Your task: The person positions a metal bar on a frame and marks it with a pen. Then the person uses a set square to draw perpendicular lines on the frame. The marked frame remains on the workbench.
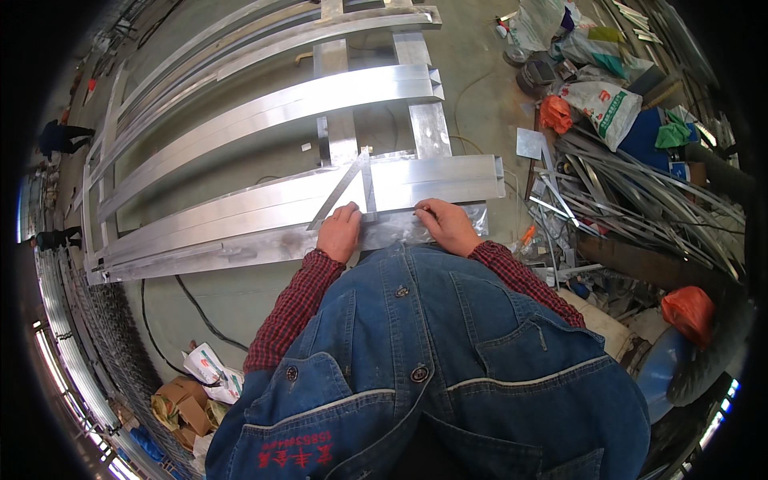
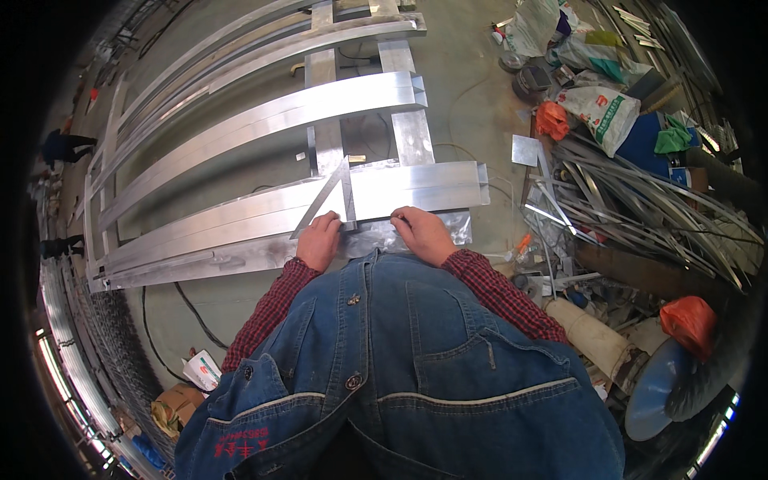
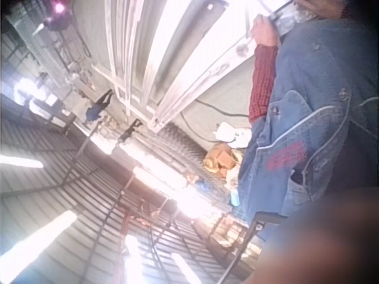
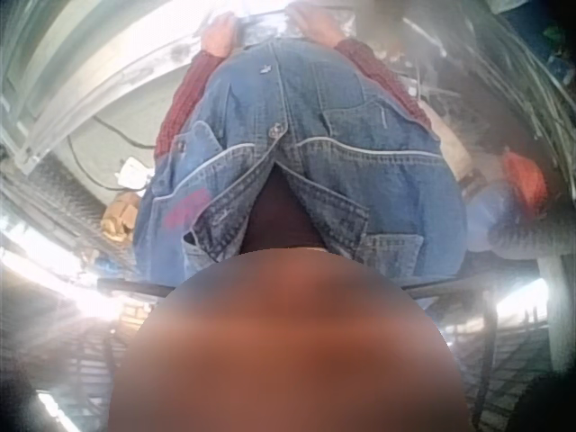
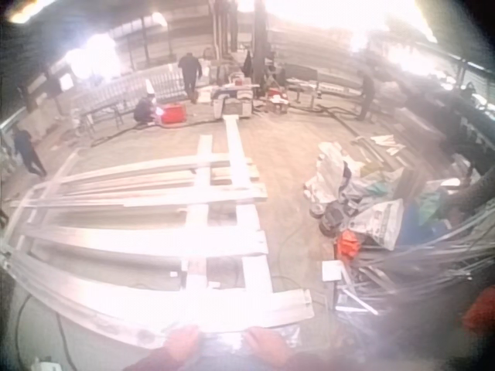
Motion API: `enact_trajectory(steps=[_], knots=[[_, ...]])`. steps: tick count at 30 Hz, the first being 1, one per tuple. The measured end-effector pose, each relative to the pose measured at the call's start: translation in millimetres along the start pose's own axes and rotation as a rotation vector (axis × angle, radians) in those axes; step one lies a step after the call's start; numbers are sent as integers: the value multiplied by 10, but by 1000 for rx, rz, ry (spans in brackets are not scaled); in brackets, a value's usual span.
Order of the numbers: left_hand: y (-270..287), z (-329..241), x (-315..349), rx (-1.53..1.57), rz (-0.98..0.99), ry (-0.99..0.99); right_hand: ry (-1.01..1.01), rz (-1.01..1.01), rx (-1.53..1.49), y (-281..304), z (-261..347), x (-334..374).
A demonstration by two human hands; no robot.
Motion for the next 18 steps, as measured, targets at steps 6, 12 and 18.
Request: enact_trajectory(steps=[6,12,18], knots=[[14,10,-1,26,-4,-32,40,-80,-15,-65,15,-27],[-17,43,-14,15,27,-60,0,-88,-17,-157,19,-55],[-28,61,-32,6,49,-97,-45,-100,-21,-252,12,-76]])
Point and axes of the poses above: each hand's wrist, its own x-axis away from the middle knuckle, its own y-axis out of the back of the hand, z = x × y, the point moved 9 cm from there along -x, towards the middle knuckle, and after that the axes turned 5 degrees about -x, right-handed, at the moved point
